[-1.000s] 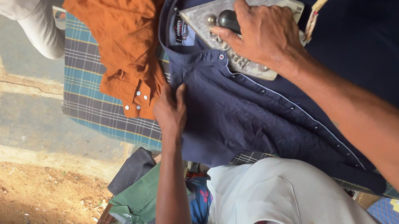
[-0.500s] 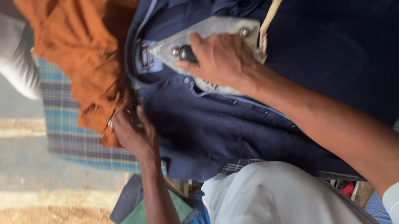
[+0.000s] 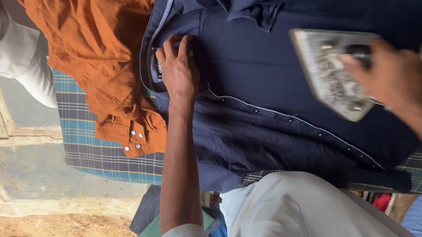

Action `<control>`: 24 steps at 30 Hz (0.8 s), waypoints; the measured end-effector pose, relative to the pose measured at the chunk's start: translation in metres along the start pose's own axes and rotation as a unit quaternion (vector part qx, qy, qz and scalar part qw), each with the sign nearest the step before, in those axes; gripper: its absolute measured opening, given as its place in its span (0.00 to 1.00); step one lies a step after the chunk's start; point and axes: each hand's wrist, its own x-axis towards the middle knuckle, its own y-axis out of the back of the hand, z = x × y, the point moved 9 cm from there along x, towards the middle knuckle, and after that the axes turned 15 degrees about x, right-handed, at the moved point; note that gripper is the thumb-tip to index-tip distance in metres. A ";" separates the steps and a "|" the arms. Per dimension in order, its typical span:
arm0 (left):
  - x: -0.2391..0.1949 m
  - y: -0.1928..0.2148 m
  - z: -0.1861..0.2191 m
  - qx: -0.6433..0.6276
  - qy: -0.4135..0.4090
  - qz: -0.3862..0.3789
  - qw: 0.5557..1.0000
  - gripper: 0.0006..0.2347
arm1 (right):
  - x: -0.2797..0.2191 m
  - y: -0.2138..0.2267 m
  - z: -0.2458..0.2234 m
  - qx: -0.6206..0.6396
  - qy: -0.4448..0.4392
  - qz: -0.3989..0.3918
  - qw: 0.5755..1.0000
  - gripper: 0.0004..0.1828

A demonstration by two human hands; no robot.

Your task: The person irons a dark blue shirt on a plaid-covered table using a heavy metal iron. They smooth the fabric, iron the front and back panels, and fold the shirt into a compact rectangle.

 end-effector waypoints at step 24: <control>0.014 -0.010 0.051 0.144 -0.076 0.016 0.987 0.20 | -0.087 -0.007 0.335 0.042 -0.074 0.249 0.965 0.35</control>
